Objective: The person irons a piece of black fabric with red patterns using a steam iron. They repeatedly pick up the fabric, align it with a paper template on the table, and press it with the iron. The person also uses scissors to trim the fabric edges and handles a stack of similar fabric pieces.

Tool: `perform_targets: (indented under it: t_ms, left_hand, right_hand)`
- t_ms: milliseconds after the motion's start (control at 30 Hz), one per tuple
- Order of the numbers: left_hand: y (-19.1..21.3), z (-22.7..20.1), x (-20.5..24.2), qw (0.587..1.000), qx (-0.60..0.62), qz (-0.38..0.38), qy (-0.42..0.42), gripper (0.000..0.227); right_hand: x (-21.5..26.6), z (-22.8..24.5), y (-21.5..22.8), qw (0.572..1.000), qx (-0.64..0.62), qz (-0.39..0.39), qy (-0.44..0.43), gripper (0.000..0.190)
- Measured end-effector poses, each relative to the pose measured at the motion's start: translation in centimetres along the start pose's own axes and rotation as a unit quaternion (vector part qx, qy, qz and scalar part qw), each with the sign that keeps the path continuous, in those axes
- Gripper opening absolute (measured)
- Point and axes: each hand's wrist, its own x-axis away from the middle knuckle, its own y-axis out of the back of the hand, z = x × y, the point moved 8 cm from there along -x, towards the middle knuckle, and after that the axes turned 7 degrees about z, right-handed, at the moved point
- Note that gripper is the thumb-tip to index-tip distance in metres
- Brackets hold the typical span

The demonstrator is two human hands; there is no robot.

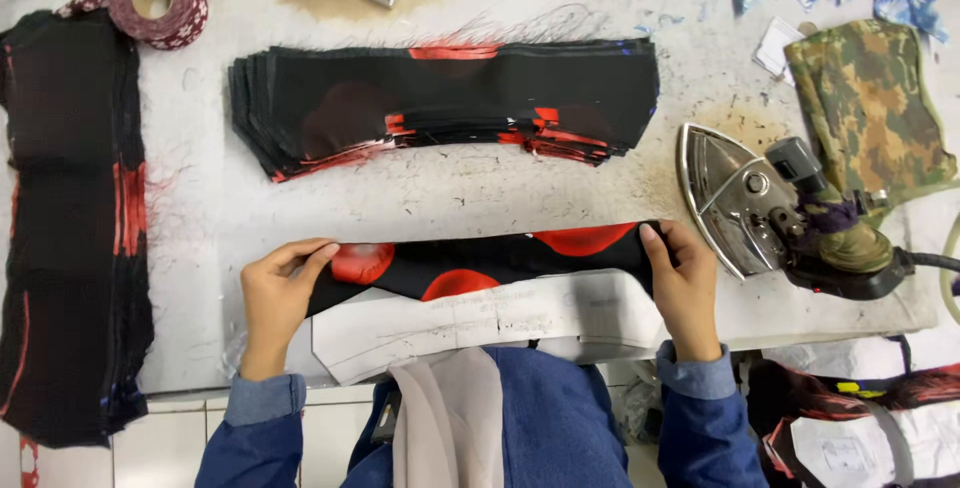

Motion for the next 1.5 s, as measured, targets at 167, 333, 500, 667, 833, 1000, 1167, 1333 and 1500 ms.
perform_targets:
  t_ms: [167,333,500,667,833,1000,1167,1333,1500]
  left_hand:
    - [0.8,-0.2,0.1,0.991,0.118,-0.056,-0.020,0.004]
    - [1.4,2.4,0.7,0.977,0.175,-0.122,0.021,0.017]
    - [2.2,0.6,1.5,0.962,0.195,-0.192,0.017,0.031]
    - [1.0,-1.4,1.8,0.956,0.267,-0.116,0.041,0.037]
    - [1.5,-1.8,1.4,0.992,0.124,0.000,-0.017,0.025]
    - [1.8,-2.6,2.2,0.998,-0.042,0.001,0.040,0.010]
    - [0.8,-2.2,3.3,0.996,0.036,-0.074,0.042,0.022]
    - [-0.6,-6.8,4.4,0.995,0.059,-0.077,-0.007,0.021]
    - [-0.1,-6.9,5.1,0.993,0.045,-0.113,-0.003,0.024]
  right_hand:
    - [1.2,1.2,1.4,0.999,-0.012,-0.036,0.029,0.015]
    - [2.3,3.4,2.1,0.998,0.027,-0.036,0.052,0.014]
    - [3.0,4.9,2.4,0.996,0.048,-0.035,0.065,0.012]
    - [3.3,4.3,3.1,0.996,0.039,-0.038,0.069,0.013]
    - [3.5,3.1,5.6,0.995,0.034,-0.072,0.062,0.013]
    - [4.2,2.6,6.4,0.992,0.101,-0.061,0.037,0.014]
    - [6.4,10.1,5.4,0.896,0.311,-0.162,0.271,0.009]
    - [8.9,14.5,5.1,0.836,0.341,-0.252,0.347,0.015]
    - [9.2,15.0,5.9,0.836,0.326,-0.306,0.317,0.020]
